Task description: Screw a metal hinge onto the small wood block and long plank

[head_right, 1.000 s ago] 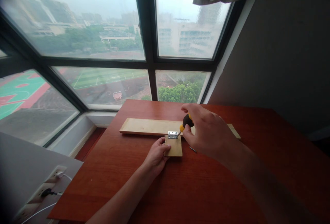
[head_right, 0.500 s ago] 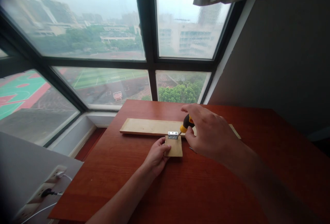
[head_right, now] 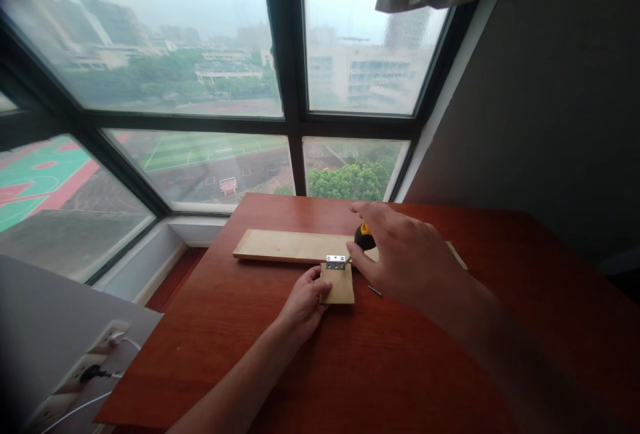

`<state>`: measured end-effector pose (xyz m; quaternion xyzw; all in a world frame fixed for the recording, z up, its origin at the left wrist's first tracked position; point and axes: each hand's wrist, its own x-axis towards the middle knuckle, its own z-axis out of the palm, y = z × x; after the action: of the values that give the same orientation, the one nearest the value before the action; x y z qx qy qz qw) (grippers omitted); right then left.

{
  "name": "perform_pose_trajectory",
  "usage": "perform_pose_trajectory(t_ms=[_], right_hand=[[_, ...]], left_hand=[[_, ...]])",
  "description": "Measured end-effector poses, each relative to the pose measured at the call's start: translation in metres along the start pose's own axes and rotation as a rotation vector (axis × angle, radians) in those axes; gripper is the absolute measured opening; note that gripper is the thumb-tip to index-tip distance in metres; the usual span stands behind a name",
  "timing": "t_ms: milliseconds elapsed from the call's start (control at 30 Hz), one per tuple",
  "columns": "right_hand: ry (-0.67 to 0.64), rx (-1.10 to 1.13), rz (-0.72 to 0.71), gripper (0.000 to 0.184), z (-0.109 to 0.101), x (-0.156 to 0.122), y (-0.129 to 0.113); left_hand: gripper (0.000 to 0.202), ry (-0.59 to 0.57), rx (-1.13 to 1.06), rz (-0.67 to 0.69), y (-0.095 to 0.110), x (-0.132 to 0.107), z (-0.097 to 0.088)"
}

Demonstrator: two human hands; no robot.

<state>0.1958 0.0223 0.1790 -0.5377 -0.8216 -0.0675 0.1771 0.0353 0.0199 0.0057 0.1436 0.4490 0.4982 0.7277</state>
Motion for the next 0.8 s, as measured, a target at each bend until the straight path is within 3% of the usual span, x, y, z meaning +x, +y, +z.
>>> perform_pose_trajectory(t_ms=[167,367,600,800], right_hand=[[0.005,0.066,0.026,0.029,0.0029,0.0041,0.0005],[-0.011,0.182,-0.071,0.043,-0.0009,0.001,0.0028],[0.018,0.121,0.041,0.026,0.0035,0.0052,0.0029],[-0.031,0.097,-0.009,0.048,-0.0009,-0.0008,0.0039]], left_hand=[[0.043,0.001,0.006,-0.003,0.0002,-0.0004,0.0002],[0.044,-0.003,0.002,0.002,-0.0007,-0.001,-0.0004],[0.044,-0.005,0.001,0.001,-0.0002,-0.0011,0.0001],[0.044,0.007,-0.009,0.0,0.0004,-0.0007,0.0]])
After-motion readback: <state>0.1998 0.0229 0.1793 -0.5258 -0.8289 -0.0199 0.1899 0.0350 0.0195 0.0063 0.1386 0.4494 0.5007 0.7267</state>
